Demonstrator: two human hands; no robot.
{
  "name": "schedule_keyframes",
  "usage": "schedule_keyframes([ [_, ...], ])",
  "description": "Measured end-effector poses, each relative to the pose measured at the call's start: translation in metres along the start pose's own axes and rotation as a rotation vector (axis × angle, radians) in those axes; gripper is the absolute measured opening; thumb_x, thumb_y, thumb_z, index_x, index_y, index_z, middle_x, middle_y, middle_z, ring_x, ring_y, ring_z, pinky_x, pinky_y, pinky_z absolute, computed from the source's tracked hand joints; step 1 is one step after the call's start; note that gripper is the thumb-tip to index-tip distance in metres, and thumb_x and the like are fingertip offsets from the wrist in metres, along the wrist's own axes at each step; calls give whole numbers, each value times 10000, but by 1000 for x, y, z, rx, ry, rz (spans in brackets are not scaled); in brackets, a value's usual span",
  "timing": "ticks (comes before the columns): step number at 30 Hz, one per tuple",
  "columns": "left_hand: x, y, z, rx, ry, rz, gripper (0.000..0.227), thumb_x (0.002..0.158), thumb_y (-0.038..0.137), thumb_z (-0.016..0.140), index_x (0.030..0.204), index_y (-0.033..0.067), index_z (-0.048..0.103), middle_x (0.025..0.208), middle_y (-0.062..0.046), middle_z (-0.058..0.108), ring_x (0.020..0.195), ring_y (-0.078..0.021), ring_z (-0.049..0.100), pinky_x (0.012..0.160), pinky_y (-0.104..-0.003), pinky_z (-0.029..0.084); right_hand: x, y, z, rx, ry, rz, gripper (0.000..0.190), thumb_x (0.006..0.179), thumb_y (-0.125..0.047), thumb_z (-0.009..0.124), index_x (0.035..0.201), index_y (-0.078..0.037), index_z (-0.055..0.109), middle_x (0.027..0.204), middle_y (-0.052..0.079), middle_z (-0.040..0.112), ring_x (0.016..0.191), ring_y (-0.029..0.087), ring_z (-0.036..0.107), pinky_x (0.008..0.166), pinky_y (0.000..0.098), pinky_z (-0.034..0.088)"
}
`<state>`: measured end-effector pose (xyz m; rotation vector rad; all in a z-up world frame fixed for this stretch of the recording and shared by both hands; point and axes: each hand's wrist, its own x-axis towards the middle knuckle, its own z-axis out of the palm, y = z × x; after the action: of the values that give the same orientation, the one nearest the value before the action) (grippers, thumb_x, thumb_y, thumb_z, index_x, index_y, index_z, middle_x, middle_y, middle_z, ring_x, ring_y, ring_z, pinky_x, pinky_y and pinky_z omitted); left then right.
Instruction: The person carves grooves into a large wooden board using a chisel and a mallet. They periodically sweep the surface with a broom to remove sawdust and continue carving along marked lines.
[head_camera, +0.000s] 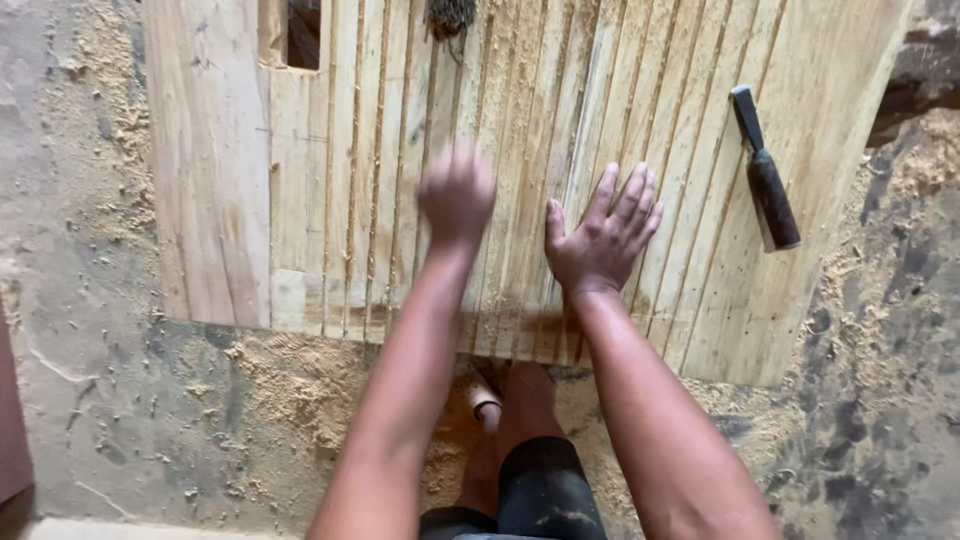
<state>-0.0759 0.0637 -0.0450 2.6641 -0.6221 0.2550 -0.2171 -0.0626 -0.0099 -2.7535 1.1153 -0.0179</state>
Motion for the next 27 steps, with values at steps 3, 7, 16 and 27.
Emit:
schedule_keyframes([
  [3,35,4,22,-62,236,25,117,952,124,618,852,104,675,689,-49,633,516,-154,548,415,-299,430,-4,1,0,-3,-40,27,861,997,-636,458,1593,-34,303,1673,268,175,1555,403,153,1253,602,116],
  [7,-39,3,-30,-79,-3,-67,103,948,69,623,951,63,725,721,-110,700,528,-197,617,432,-314,471,4,-1,-1,12,7,1,857,1002,-629,460,1593,-26,317,1668,276,177,1554,410,152,1247,607,111],
  [16,72,13,21,-29,197,26,185,1028,158,588,873,117,682,721,-54,683,542,-134,610,434,-288,460,1,5,9,5,22,-17,879,995,-640,456,1599,-15,325,1669,278,179,1561,410,147,1247,610,102],
  [27,-18,2,-19,-70,143,90,135,957,29,589,909,74,706,728,-80,664,521,-112,511,402,-250,388,-1,4,4,5,33,-28,891,992,-652,435,1603,-13,324,1665,284,191,1561,416,165,1248,608,105],
])
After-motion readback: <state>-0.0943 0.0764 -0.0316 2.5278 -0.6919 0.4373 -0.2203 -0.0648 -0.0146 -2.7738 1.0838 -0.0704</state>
